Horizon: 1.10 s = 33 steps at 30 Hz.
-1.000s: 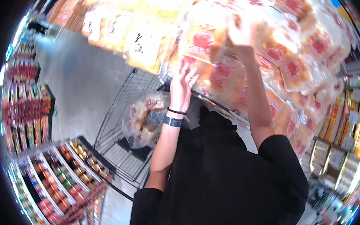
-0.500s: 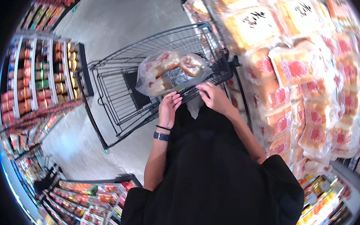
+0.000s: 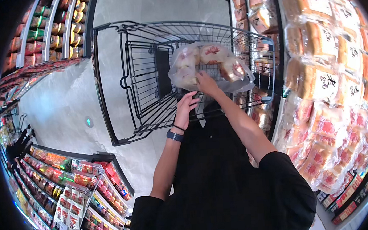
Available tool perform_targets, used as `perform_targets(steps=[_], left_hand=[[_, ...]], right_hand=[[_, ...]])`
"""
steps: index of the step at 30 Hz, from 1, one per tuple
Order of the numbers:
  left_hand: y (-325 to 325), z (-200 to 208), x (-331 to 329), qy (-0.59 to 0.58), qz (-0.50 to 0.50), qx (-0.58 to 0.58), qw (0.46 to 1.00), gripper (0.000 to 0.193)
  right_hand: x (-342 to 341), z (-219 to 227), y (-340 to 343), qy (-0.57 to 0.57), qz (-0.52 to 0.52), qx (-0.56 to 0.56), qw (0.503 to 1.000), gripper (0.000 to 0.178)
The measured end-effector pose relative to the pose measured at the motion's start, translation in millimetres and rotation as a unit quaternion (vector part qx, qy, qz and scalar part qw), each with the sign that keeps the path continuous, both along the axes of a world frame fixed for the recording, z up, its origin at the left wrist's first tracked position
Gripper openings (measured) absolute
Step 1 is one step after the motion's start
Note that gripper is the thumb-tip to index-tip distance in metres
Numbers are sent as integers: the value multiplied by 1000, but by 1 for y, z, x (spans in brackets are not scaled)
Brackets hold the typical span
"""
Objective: Selecting bags of bread from a shelf and placing them into a shopping cart.
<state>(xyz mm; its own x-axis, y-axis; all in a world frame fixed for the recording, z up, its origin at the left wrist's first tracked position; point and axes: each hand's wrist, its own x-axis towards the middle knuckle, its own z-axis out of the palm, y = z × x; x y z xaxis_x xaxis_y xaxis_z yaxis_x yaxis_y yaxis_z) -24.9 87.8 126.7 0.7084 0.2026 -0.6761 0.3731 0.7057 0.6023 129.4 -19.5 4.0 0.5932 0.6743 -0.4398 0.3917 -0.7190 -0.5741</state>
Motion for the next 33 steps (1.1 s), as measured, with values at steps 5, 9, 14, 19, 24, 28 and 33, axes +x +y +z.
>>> perform_targets(steps=[5,9,14,19,24,28,33], left_hand=[[34,-25,11,-13,-7,-1,1000,38],[46,-48,22,8,0,-44,999,40],[44,-81,64,36,-8,-67,997,47],[47,-113,62,97,8,-47,994,65],[36,-130,64,198,32,-23,979,87],[55,-215,23,209,9,87,974,92],[32,-195,45,224,-3,13,974,50]], right_hand=[[0,-24,55,-110,82,2,991,45],[-2,-37,68,-122,127,-81,981,38],[-5,-69,63,-152,-11,-50,987,28],[1,-50,52,-188,112,-71,973,24],[13,-7,-7,-124,-7,-71,990,24],[13,56,-20,-76,-117,51,989,22],[11,126,-103,-9,-272,136,953,28]])
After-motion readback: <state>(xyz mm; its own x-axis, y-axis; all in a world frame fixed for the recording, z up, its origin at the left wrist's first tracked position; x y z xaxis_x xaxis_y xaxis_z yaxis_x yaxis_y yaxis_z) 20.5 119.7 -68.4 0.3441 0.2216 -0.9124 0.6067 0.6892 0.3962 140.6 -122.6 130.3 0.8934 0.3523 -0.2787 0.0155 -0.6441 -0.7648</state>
